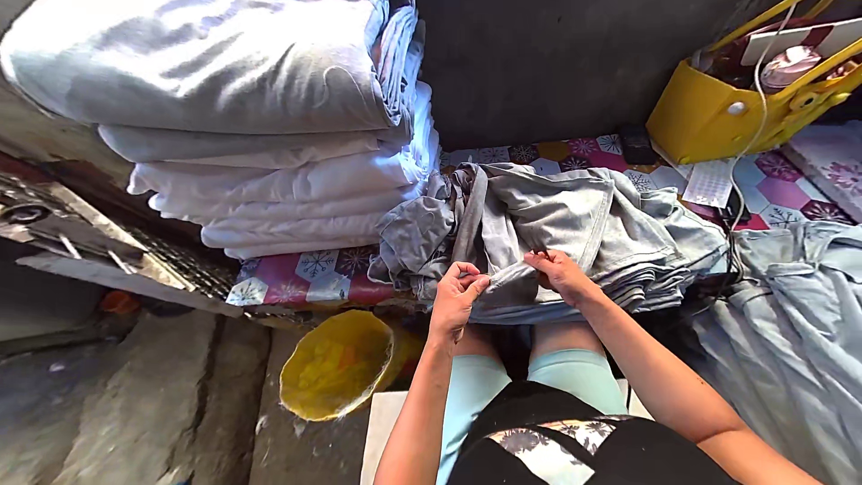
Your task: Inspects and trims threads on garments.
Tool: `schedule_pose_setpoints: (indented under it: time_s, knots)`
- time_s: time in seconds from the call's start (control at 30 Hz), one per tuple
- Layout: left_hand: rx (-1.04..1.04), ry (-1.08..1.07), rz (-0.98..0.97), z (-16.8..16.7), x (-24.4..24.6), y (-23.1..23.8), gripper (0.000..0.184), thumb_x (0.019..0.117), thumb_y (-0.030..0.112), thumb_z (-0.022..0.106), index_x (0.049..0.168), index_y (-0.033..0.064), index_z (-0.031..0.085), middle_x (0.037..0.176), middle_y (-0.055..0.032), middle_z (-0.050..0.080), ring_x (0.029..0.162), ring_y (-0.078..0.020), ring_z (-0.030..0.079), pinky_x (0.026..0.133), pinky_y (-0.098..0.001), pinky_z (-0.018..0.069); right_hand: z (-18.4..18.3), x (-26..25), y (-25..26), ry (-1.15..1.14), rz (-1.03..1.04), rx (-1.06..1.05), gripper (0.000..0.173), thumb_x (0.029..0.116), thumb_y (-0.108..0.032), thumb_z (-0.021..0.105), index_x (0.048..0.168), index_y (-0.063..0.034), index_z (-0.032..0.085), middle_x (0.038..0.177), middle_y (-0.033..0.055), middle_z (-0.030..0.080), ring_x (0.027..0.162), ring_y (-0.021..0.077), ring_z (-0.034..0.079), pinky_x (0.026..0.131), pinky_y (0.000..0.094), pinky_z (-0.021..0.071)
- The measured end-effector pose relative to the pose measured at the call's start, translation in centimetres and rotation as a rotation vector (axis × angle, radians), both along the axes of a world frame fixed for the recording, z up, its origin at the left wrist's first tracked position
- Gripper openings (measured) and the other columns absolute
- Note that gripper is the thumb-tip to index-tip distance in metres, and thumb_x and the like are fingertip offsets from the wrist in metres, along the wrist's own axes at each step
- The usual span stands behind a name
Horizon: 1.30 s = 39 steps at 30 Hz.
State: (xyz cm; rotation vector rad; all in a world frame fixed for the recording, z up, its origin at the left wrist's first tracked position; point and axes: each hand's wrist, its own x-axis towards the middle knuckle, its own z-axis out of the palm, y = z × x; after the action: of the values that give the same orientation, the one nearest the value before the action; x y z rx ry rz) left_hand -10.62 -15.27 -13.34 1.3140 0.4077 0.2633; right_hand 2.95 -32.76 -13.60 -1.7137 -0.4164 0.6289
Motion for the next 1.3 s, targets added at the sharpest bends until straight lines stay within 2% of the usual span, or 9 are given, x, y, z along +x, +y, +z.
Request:
schedule_pose_setpoints:
  time_s: [0.07,0.17,0.37,0.47,0.67,0.83,1.03,1.17,1.3]
  knots:
    - [0.085,0.051,0.017,0.0,0.4,-0.3,0.016,0.094,-0.006,0.066,0.104,0.0021,0.056,0.081,-0.002,0.071,0.074,-0.0059,0.068,0.075,-0.0241,0.0562,-0.7,-0.5,-0.3,-0.385,-0.049,-0.167,0.018,0.0996,-0.016,0.066,0.096,0.0012,0.072,0.089,0.0074,0.066,0.078,0.0145,0.062,0.076,0.0367,0.0527]
    - [0.19,0.079,0.001,-0.2,0.8,-0.7,0.017,0.0938,-0.001,0.068,0.106,0.0014,0.057,0.082,-0.0021,0.071,0.075,-0.0061,0.068,0.075,-0.0255,0.0566,-1.2,-2.5,0.1,-0.661,-0.04,0.042,0.022,0.0927,-0.018,0.074,0.104,0.0001,0.076,0.105,0.0088,0.069,0.079,0.0047,0.062,0.069,0.0199,0.0534]
    - [0.224,0.021,-0.112,-1.5,0.9,-1.9,0.036,0.0921,0.005,0.072,0.122,-0.0014,0.053,0.096,-0.0057,0.072,0.087,-0.0095,0.07,0.083,-0.0284,0.0589,-1.0,-3.2,1.5,-0.335,0.003,0.071,0.012,0.0983,-0.011,0.064,0.09,-0.0018,0.067,0.073,-0.0039,0.06,0.065,-0.0033,0.054,0.064,0.016,0.0467]
    - [0.139,-0.013,-0.05,-2.5,0.6,-3.0,0.029,0.0902,-0.003,0.069,0.116,-0.0031,0.055,0.092,-0.0046,0.071,0.084,-0.008,0.069,0.081,-0.0265,0.0585,-1.2,-2.7,1.5,-0.093,-0.058,0.124,0.011,0.1009,-0.008,0.059,0.091,-0.0052,0.063,0.07,-0.0064,0.057,0.061,-0.0013,0.052,0.062,0.0181,0.0465]
    - [0.043,-0.026,0.061,-2.0,0.1,-1.9,0.018,0.091,-0.009,0.065,0.101,0.0038,0.057,0.083,-0.0006,0.072,0.077,-0.006,0.069,0.076,-0.0236,0.0577,-2.7,0.5,-0.7,-0.31,-0.26,-0.032,0.012,0.1027,-0.012,0.062,0.104,-0.0023,0.068,0.082,0.0006,0.063,0.067,0.003,0.054,0.064,0.0228,0.0472]
    - [0.208,-0.016,0.01,-1.3,0.3,-2.1,0.016,0.0911,-0.004,0.068,0.103,0.0025,0.06,0.087,-0.0005,0.072,0.078,-0.0049,0.068,0.074,-0.0219,0.0573,-0.6,-2.5,-0.8,-0.354,-0.022,0.167,0.015,0.0905,-0.01,0.074,0.103,-0.0016,0.074,0.098,-0.0004,0.067,0.072,-0.0033,0.055,0.064,0.0138,0.0488]
    - [0.289,0.017,0.003,-1.3,0.5,-2.7,0.014,0.0912,0.0,0.071,0.102,0.0035,0.062,0.085,0.0003,0.071,0.075,-0.0037,0.067,0.072,-0.0209,0.0566,-1.2,-2.9,-0.5,-0.215,-0.088,0.084,0.01,0.0983,-0.009,0.064,0.089,-0.0048,0.066,0.071,-0.0063,0.06,0.062,-0.0033,0.053,0.063,0.0166,0.0475]
    - [0.29,0.039,0.006,-1.3,0.4,-2.9,0.015,0.0913,0.0,0.071,0.103,0.0039,0.062,0.084,0.0003,0.071,0.075,-0.0041,0.068,0.072,-0.022,0.0567,-1.1,-3.1,-0.9,-0.264,-0.073,0.121,0.012,0.0934,-0.01,0.073,0.103,-0.0035,0.072,0.092,-0.0026,0.067,0.068,-0.0027,0.052,0.063,0.0147,0.0459]
    - [0.326,0.066,-0.03,-1.0,0.6,-3.2,0.011,0.0927,0.001,0.07,0.102,0.0031,0.065,0.086,0.0004,0.071,0.074,-0.0025,0.066,0.071,-0.0207,0.0558,-1.4,-3.5,-0.7,-0.318,-0.016,0.119,0.005,0.0919,-0.007,0.073,0.09,-0.0027,0.071,0.087,-0.0012,0.067,0.072,-0.002,0.057,0.067,0.0158,0.0494]
